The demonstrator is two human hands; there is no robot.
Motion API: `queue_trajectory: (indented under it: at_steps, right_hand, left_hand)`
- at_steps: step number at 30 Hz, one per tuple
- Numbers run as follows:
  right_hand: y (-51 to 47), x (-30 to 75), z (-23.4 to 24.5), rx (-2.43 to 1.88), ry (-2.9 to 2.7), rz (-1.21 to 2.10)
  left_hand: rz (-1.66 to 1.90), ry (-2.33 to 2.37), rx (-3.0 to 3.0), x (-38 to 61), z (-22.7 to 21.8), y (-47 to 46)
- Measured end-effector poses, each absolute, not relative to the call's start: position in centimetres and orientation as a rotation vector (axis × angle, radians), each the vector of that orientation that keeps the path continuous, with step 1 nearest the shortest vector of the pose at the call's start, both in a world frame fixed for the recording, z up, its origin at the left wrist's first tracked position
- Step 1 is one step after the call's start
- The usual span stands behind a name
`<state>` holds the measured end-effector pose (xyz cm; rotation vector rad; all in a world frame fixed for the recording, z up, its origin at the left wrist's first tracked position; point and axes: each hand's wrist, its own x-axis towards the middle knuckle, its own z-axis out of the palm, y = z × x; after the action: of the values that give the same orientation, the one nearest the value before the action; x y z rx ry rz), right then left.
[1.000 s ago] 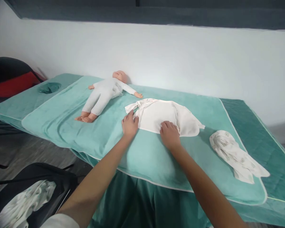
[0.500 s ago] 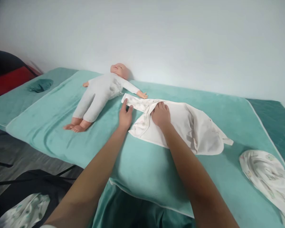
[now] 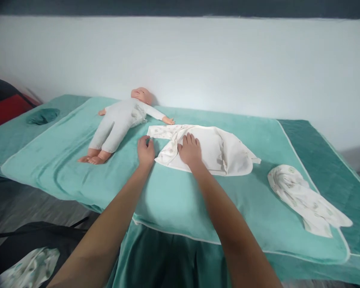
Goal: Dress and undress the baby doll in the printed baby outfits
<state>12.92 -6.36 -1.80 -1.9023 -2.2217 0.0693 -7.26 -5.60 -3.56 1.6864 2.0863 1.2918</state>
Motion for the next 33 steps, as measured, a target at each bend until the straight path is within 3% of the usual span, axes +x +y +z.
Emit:
queue_trajectory:
  at_steps: [7,11,13,19,22,33]
  right_hand:
    - [-14.9,13.4,-1.6,-1.703,-2.305,0.147]
    - [-17.7,17.6,-0.5,-1.23,-2.377,0.633]
    - [-17.3,21.5,0.5,-1.218,-2.156,0.83]
    - [-14.1,34.1,1.4,-2.109,-1.299,0.021]
    - [-14.0,36.4,0.2,-2.332,-1.098,0.03]
    - [-14.8,36.5,0.2,-2.533,-1.043,0.121]
  left_hand:
    - [1.219,1.788,2.22,-4.7,-3.3,-12.4]
    - [1.012,1.63,2.513,-3.4,-3.0,-15.0]
    - [0.983,1.63,2.509,-3.2,-2.9,-15.2]
    - [0.996,1.72,2.389,-3.2,-2.9,-14.4]
    - [0.983,1.739,2.394,-3.2,-3.1,-14.1]
    - [0.862,1.858,2.415,-2.8,-3.4,-13.2]
